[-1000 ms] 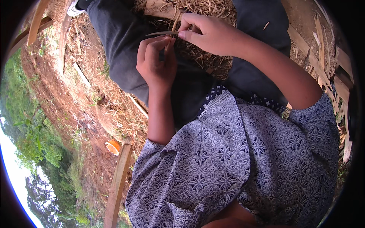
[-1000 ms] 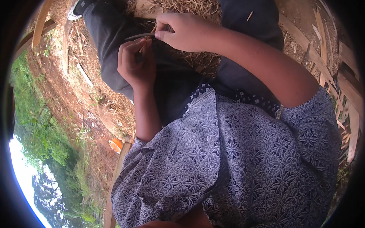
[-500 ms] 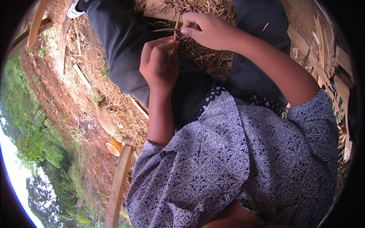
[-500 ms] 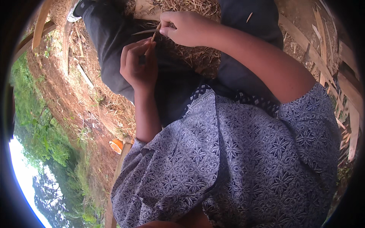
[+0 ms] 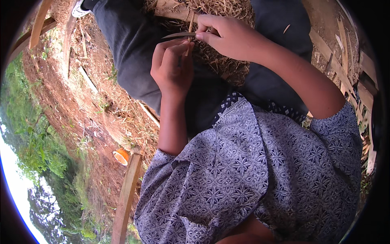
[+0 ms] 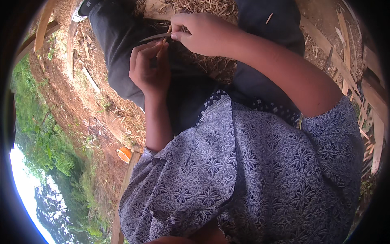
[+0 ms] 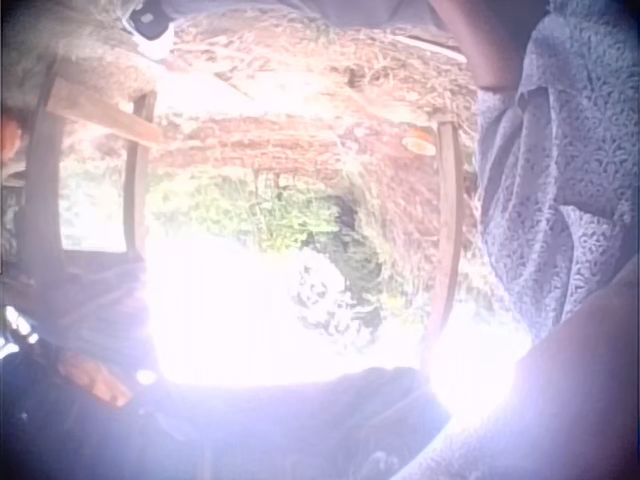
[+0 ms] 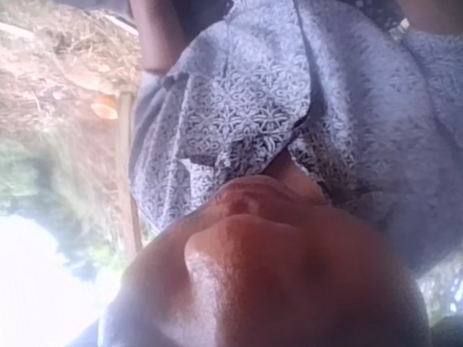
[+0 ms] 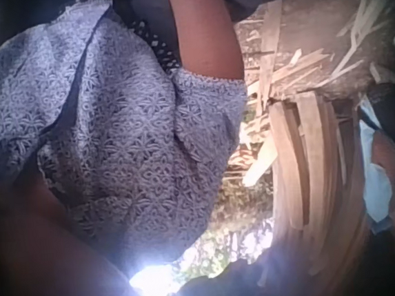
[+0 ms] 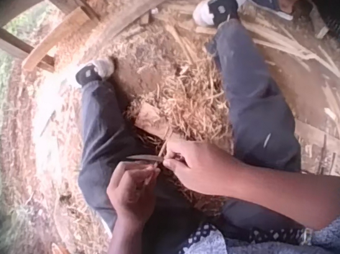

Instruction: The person sits on the ground and uses a knife to shave thin strips from a small wooden stick held between the hands. The person repeatedly rotates the stick and shaves its surface, producing wood shavings that accumulate on the lap.

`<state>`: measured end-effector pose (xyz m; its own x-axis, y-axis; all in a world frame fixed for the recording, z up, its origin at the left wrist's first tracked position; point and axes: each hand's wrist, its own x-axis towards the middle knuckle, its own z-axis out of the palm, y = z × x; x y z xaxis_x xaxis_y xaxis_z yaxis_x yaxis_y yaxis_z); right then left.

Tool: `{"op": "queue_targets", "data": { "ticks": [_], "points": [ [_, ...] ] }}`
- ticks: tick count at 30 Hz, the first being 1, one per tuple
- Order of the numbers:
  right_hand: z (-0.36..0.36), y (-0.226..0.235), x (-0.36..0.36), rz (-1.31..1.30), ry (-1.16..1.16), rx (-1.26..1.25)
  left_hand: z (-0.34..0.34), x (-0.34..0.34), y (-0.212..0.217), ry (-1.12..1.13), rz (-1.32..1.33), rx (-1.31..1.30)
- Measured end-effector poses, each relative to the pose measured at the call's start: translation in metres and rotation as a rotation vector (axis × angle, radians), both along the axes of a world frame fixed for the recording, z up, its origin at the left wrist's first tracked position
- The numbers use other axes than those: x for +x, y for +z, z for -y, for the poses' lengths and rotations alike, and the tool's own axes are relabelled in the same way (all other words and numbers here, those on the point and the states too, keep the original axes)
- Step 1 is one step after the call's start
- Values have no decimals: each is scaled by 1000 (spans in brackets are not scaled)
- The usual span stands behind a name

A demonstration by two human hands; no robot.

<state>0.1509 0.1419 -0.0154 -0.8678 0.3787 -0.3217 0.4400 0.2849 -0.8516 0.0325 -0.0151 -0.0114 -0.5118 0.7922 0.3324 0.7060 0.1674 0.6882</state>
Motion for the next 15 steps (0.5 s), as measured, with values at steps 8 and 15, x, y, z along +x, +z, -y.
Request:
{"op": "queue_targets", "data": {
  "ticks": [8, 15],
  "points": [
    [-6, -21, -4, 66, -5, 17, -4, -3, -4, -9, 18, 43],
    [-13, -35, -3, 69, 7, 62, -6, 0, -1, -12, 2, 20]
  ]
}}
